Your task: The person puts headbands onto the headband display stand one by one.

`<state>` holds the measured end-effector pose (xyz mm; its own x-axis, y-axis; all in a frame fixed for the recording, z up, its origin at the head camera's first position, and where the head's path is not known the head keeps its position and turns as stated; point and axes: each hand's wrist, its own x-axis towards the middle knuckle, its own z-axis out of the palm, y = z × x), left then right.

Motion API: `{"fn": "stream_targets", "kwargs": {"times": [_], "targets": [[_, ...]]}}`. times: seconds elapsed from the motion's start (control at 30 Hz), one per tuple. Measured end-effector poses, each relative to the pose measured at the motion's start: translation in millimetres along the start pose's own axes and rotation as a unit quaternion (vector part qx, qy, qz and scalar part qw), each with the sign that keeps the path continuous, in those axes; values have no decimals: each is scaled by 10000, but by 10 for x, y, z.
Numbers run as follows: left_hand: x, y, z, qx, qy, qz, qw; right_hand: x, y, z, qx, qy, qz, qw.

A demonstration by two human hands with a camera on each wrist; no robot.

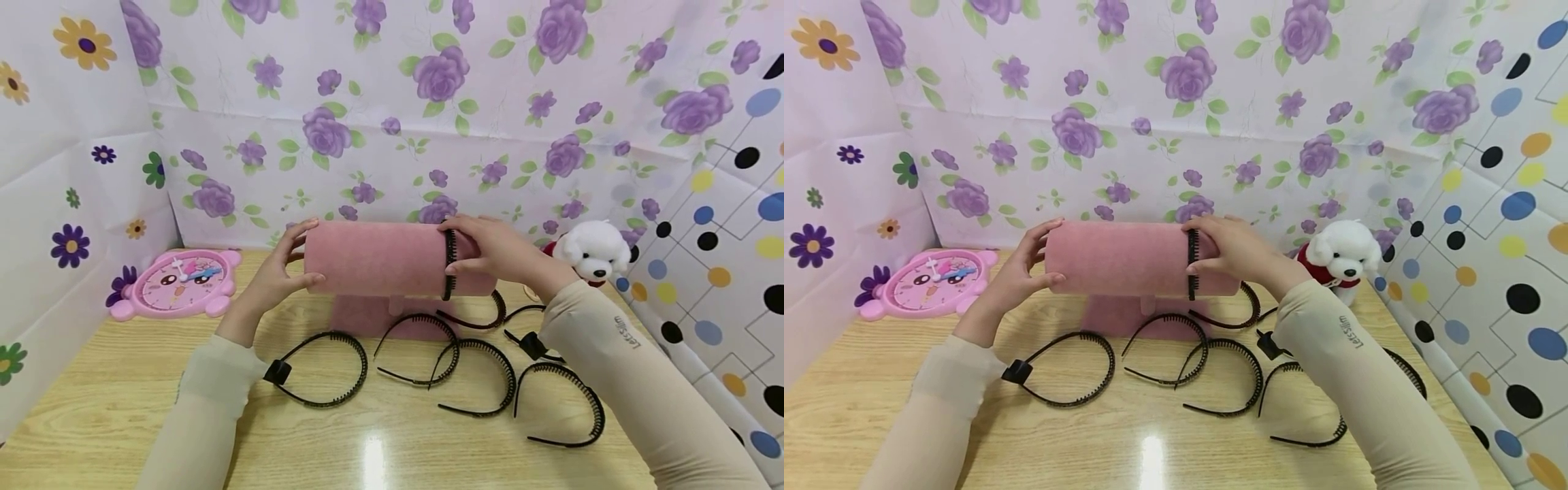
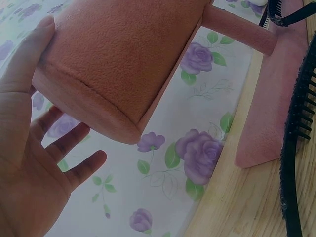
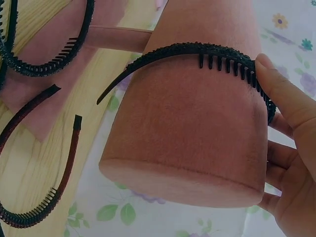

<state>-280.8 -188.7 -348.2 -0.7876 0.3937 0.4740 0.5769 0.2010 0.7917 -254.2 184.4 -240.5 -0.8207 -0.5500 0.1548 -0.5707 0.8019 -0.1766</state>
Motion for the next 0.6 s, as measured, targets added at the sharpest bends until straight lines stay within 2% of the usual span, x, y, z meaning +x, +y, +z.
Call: {"fn": "stream_targets", "kwargs": {"times": [0.27, 0.4, 0.6], "targets": [[3, 7, -4, -12, -19, 39, 10000, 67, -71, -14, 126, -157, 178, 9996], [6, 16, 6, -11, -22, 62, 10000, 99, -80, -1, 364, -166, 138, 9991], [1, 16, 5, 6, -28, 56, 10000, 191, -113, 2, 416, -228, -9, 9989]]}}
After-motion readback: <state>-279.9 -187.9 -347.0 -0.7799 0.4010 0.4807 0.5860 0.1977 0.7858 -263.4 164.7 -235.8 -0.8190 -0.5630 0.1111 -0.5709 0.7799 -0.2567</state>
